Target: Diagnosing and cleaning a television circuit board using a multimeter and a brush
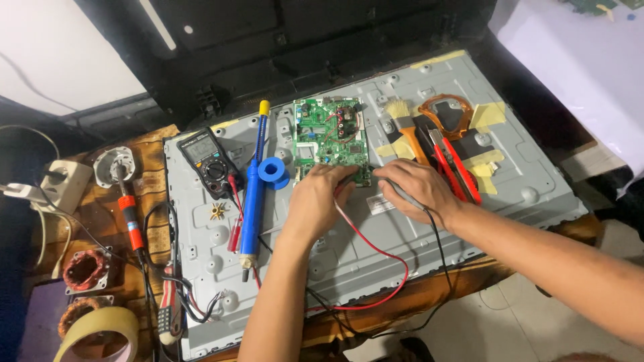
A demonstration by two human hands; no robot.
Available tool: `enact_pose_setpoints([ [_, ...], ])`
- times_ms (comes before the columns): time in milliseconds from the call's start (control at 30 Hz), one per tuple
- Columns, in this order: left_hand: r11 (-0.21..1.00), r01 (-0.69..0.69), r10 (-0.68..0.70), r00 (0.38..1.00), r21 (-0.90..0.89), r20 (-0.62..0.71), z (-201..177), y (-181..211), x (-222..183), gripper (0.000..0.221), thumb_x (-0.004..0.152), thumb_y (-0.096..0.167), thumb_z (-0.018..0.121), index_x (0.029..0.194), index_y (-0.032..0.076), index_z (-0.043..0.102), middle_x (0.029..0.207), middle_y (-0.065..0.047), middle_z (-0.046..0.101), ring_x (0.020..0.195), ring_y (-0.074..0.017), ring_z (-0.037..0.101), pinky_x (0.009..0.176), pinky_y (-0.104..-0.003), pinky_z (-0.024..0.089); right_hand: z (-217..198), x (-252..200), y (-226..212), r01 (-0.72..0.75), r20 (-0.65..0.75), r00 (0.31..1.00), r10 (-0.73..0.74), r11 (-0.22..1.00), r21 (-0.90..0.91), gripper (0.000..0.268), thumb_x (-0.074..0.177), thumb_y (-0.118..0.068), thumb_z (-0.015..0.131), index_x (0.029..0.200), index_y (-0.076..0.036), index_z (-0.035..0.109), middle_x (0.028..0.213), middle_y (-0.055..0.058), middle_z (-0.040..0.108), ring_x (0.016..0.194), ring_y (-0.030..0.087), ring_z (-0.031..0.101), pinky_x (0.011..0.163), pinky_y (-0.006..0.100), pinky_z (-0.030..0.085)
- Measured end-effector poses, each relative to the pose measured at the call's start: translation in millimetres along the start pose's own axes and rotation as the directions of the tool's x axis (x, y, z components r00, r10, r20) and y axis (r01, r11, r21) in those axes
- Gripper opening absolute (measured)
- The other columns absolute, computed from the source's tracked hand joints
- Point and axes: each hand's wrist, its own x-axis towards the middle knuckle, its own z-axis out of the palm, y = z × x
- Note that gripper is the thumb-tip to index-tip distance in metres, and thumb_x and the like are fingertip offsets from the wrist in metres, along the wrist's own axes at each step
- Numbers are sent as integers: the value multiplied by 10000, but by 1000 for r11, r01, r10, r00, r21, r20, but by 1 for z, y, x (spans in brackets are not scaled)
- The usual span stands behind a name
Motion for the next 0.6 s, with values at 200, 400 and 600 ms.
enact_pose_setpoints([
  [200,1000,3,-3,1000,-12,-2,-3,3,-1,288,919,235,691,1190,147,733,979,-138,760,1099,-347,695,884,-468,586,1,-2,2,-17,-26,1000,18,1000,26,123,987,-140,606,1063,-95,691,907,96,682,863,313,710,730,396,586],
  [400,1000,3,-3,1000,-2,-9,0,2,0,291,916,237,699,1194,156,732,980,-120,762,1098,-327,698,882,-456,589,1,0,3,-8,-14,1000,8,1000,13,126,1001,-147,596,1070,-92,687,925,97,691,883,311,715,741,389,588],
  [600,1000,4,-4,1000,-3,-2,-1,2,0,290,920,230,692,1196,151,730,969,-116,760,1092,-323,699,879,-452,589,-2,3,-1,-11,-21,1000,12,1000,4,137,990,-136,604,1080,-84,692,927,97,693,880,313,715,740,395,586],
])
